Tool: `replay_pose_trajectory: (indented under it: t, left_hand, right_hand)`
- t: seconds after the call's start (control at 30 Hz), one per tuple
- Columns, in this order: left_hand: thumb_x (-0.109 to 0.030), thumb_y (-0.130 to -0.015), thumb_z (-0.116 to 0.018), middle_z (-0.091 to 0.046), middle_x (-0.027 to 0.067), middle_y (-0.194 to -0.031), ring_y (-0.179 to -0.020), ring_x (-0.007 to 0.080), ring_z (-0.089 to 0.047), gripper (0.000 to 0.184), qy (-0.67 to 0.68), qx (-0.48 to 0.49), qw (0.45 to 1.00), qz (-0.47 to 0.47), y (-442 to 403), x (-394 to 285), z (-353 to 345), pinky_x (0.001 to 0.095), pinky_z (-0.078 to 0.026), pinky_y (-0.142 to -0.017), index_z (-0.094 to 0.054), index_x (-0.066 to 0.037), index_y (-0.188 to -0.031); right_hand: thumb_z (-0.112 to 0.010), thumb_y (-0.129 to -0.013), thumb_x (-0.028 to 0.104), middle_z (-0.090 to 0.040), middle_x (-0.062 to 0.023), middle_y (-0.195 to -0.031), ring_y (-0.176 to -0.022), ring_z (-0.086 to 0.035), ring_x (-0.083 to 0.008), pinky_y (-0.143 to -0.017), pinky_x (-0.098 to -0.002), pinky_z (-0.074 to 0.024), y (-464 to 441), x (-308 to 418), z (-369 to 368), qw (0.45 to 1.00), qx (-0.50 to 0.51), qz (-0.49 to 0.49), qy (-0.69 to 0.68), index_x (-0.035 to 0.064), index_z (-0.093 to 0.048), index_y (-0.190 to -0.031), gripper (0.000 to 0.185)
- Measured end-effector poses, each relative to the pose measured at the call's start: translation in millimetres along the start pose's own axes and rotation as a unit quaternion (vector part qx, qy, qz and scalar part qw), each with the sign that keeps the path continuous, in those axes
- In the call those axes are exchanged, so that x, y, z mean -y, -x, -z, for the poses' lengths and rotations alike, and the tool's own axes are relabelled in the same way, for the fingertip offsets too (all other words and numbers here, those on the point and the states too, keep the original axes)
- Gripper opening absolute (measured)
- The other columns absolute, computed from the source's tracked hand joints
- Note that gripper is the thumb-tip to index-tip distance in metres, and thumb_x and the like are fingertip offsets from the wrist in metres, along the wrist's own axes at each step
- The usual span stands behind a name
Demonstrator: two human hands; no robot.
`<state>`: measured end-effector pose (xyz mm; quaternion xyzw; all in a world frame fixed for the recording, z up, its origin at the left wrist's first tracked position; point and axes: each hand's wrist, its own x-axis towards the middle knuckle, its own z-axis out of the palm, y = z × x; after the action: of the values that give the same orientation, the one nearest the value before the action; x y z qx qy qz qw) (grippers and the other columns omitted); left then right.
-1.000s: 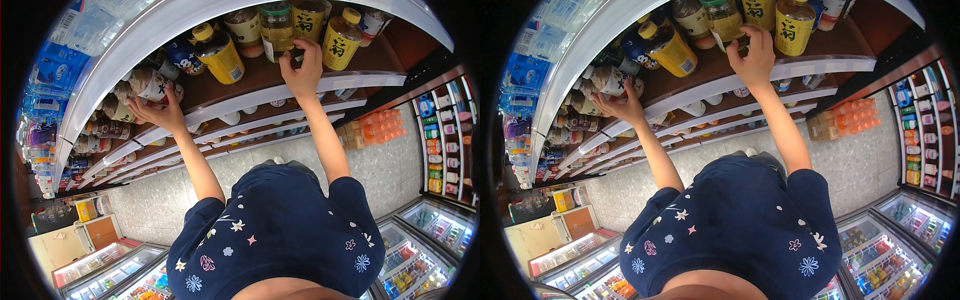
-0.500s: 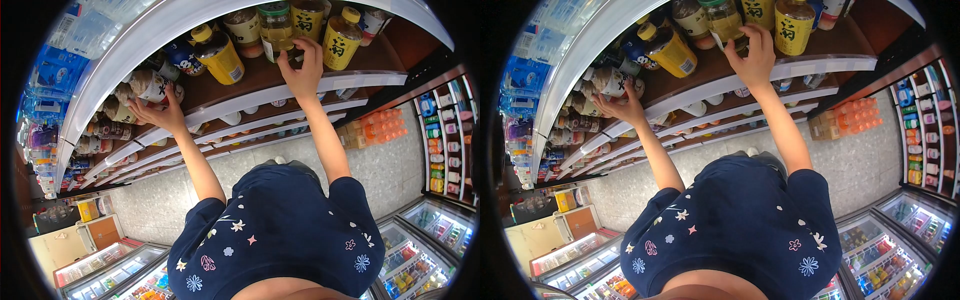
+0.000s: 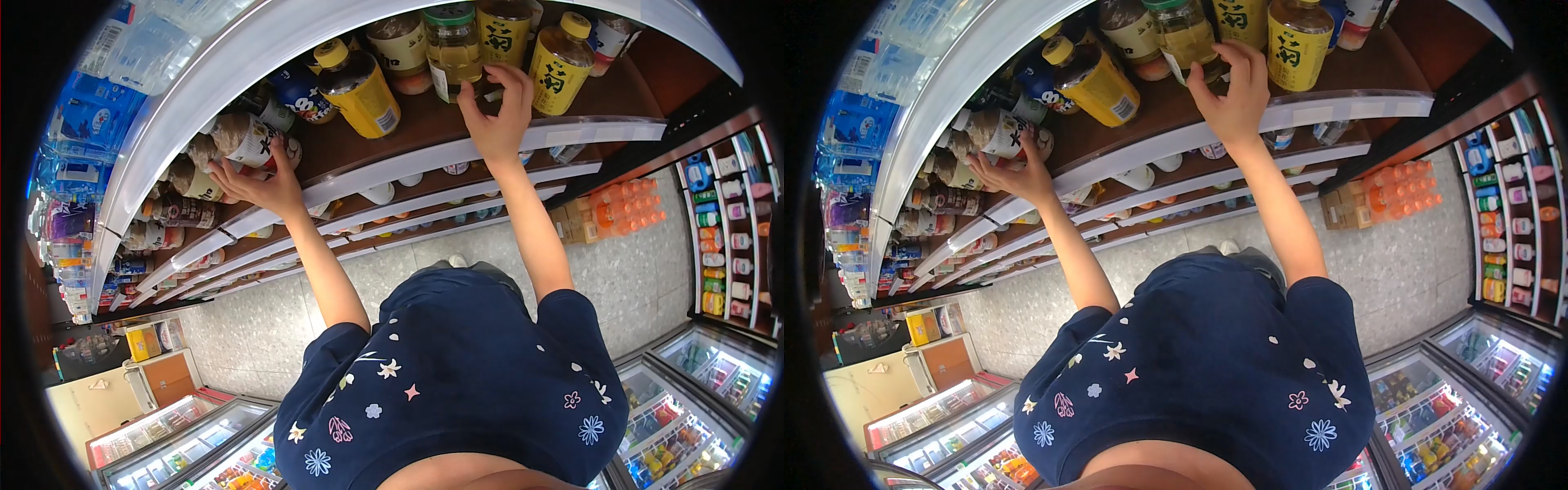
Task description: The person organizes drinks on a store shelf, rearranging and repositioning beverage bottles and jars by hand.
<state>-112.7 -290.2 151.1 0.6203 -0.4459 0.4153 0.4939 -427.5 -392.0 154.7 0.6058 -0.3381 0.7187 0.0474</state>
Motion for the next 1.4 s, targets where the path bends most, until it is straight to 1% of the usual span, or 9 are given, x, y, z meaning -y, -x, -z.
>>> replay_pose_trajectory:
  t: [0.1,0.4,0.6,0.7,0.8,0.9,1.0,1.2,1.4]
  left_hand:
    - [-0.038,-0.073,-0.086,-0.033,0.0206,-0.152,-0.143,0.0397,-0.027,0.086,0.001,-0.002,1.000,-0.003,0.0,0.9,0.0,0.0557,-0.022,-0.113,-0.043,0.001,-0.137]
    - [-0.037,-0.075,-0.085,-0.032,0.0203,-0.153,-0.143,0.0389,-0.026,0.085,0.017,-0.002,1.000,0.006,0.7,-0.7,0.1,0.0553,-0.021,-0.113,-0.043,0.001,-0.138]
    - [-0.037,-0.075,-0.085,-0.032,0.0202,-0.153,-0.143,0.0386,-0.026,0.085,0.019,0.001,1.000,0.011,0.4,-0.2,-0.1,0.0548,-0.020,-0.113,-0.043,0.001,-0.138]
    - [-0.037,-0.075,-0.085,-0.032,0.0203,-0.153,-0.143,0.0384,-0.025,0.085,0.023,0.000,1.000,0.014,0.8,0.6,-0.6,0.0548,-0.020,-0.113,-0.043,0.001,-0.138]
    - [-0.037,-0.074,-0.085,-0.033,0.0204,-0.153,-0.143,0.0385,-0.026,0.085,0.022,0.002,1.000,0.012,0.3,-0.5,0.4,0.0551,-0.020,-0.113,-0.043,0.000,-0.138]
    - [-0.038,-0.074,-0.085,-0.033,0.0203,-0.153,-0.143,0.0386,-0.026,0.086,0.027,0.004,0.999,0.027,0.4,-2.2,0.2,0.0554,-0.020,-0.113,-0.043,0.000,-0.138]
    - [-0.039,-0.074,-0.085,-0.032,0.0200,-0.153,-0.143,0.0387,-0.025,0.086,0.029,0.006,0.999,0.032,1.4,-1.3,-0.4,0.0554,-0.020,-0.113,-0.043,0.000,-0.139]
    - [-0.039,-0.074,-0.085,-0.032,0.0197,-0.153,-0.144,0.0387,-0.025,0.087,0.037,0.005,0.999,0.034,2.0,-0.3,-0.9,0.0554,-0.019,-0.114,-0.042,0.000,-0.139]
    - [-0.038,-0.074,-0.085,-0.032,0.0201,-0.153,-0.144,0.0390,-0.025,0.087,0.023,0.003,1.000,0.018,0.4,-1.2,0.5,0.0555,-0.019,-0.114,-0.042,0.000,-0.139]
  right_hand:
    - [-0.077,-0.073,0.011,-0.062,-0.0109,-0.105,-0.086,-0.062,-0.0267,-0.072,-0.0353,-0.0532,2.6,-5.3,1.1,0.998,0.046,0.009,0.031,0.0066,-0.060,-0.107,0.038]
    - [-0.078,-0.074,0.007,-0.060,-0.0118,-0.110,-0.087,-0.060,-0.0231,-0.077,-0.0339,-0.0508,0.6,-0.1,1.3,0.999,0.035,0.015,0.011,0.0039,-0.056,-0.113,0.045]
    - [-0.078,-0.075,0.007,-0.060,-0.0108,-0.108,-0.087,-0.061,-0.0201,-0.073,-0.0309,-0.0488,4.7,-1.8,2.9,0.999,0.039,-0.027,-0.015,0.0026,-0.053,-0.118,0.051]
    - [-0.078,-0.074,0.007,-0.059,-0.0099,-0.105,-0.086,-0.060,-0.0204,-0.073,-0.0322,-0.0490,3.4,6.9,5.3,0.990,0.075,-0.108,-0.052,0.0041,-0.054,-0.117,0.049]
    - [-0.078,-0.072,0.013,-0.060,-0.0083,-0.095,-0.075,-0.061,-0.0213,-0.064,-0.0342,-0.0517,1.1,4.9,3.8,0.995,0.075,-0.058,0.014,0.0060,-0.058,-0.112,0.046]
    - [-0.078,-0.072,0.013,-0.061,-0.0086,-0.096,-0.075,-0.061,-0.0219,-0.064,-0.0341,-0.0519,-0.7,1.6,1.3,1.000,0.024,-0.001,0.020,0.0061,-0.060,-0.109,0.042]
    - [-0.077,-0.074,0.008,-0.058,-0.0099,-0.099,-0.084,-0.059,-0.0228,-0.073,-0.0349,-0.0498,1.0,0.2,1.9,0.999,0.049,-0.001,0.021,0.0063,-0.058,-0.113,0.044]
    - [-0.077,-0.074,0.007,-0.059,-0.0097,-0.101,-0.085,-0.060,-0.0241,-0.076,-0.0353,-0.0502,1.2,5.7,5.1,0.997,0.066,-0.043,-0.005,0.0056,-0.059,-0.108,0.038]
    - [-0.077,-0.075,0.006,-0.061,-0.0091,-0.100,-0.089,-0.062,-0.0245,-0.077,-0.0349,-0.0512,-0.3,4.8,2.4,1.000,0.010,0.004,0.012,0.0045,-0.061,-0.105,0.034]
